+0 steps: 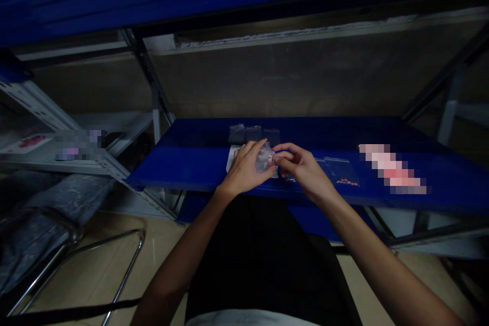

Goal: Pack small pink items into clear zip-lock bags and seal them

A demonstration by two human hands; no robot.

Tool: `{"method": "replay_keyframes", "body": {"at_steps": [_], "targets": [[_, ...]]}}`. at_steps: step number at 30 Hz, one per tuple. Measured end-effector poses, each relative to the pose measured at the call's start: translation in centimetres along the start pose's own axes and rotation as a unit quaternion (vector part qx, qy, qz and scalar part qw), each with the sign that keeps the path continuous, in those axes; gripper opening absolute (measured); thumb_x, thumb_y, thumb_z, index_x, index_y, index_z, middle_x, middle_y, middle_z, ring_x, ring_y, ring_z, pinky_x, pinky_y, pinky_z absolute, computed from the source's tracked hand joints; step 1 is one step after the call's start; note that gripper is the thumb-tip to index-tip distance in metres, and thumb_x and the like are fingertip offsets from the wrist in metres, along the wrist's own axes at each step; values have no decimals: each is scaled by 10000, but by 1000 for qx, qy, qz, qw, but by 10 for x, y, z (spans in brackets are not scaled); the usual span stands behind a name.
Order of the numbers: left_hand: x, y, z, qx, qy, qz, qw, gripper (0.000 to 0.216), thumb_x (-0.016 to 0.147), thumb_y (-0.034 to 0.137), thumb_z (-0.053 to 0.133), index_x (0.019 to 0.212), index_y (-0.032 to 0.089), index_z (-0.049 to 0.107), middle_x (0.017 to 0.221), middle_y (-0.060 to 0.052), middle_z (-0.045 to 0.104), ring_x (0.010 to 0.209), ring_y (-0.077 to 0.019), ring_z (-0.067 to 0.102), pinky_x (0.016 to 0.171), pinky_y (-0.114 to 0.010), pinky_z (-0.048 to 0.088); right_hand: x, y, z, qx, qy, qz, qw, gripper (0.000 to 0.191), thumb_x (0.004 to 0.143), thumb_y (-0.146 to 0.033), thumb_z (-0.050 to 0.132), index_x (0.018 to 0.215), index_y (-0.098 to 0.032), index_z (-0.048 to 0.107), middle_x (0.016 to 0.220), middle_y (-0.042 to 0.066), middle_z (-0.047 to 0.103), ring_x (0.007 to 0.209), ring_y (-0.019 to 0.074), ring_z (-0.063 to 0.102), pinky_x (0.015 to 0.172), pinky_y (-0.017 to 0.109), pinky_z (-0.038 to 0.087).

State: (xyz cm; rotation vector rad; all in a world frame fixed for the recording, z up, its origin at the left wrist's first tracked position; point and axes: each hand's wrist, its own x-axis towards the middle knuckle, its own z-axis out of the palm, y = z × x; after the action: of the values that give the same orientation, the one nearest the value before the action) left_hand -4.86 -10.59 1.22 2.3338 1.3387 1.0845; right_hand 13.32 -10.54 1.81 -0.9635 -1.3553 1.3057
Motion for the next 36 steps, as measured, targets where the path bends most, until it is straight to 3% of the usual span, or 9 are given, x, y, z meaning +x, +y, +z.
{"method": "replay_keyframes", "body": {"at_steps": [9,17,23,26,29,36], "targets": [[6,5,-5,-27,-13,3,1000,641,829,352,738,1412,280,481,1327,-87,607,1271,-274,593,1070,-452,490,1,-1,1,19,2,26,999,379,712,-435,843,987,-225,687,754,-3,662,590,132,515,521,268,426],[15,1,-6,-28,-31,26,999,653,841,423,740,1432,286,499,1314,-77,609,1227,-262,615,1071,-467,493,0,-5,-4,-1,-54,22,998,302,802,-491,787,910,-212,748,864,27,653,690,141,535,552,257,438],[10,-3,-10,19,-43,11,999,648,859,467,729,1448,302,515,1244,-67,625,1184,-260,632,1016,-412,521,5,4,-9,-98,-31,-36,994,334,828,-548,748,841,-215,745,747,21,656,600,147,516,527,282,390],[10,-3,-13,51,-44,-3,998,661,857,483,736,1464,352,511,1189,-46,638,1131,-258,646,991,-420,527,6,9,-10,-149,17,-99,984,311,839,-543,740,827,-233,766,1050,85,731,877,244,653,597,311,467],[11,-2,-16,57,-31,-4,998,682,850,487,744,1477,375,500,1178,-41,646,1120,-260,647,996,-425,522,3,6,-7,-157,46,-158,974,241,838,-504,759,840,-264,788,1269,83,696,1137,305,635,767,390,536],[12,-1,-15,41,-37,17,998,633,873,448,715,1458,317,512,1208,-56,650,1165,-259,631,1009,-404,513,-2,-2,-3,-175,87,-214,957,194,807,-473,804,827,-280,791,1031,74,691,908,256,646,698,384,517]]}}
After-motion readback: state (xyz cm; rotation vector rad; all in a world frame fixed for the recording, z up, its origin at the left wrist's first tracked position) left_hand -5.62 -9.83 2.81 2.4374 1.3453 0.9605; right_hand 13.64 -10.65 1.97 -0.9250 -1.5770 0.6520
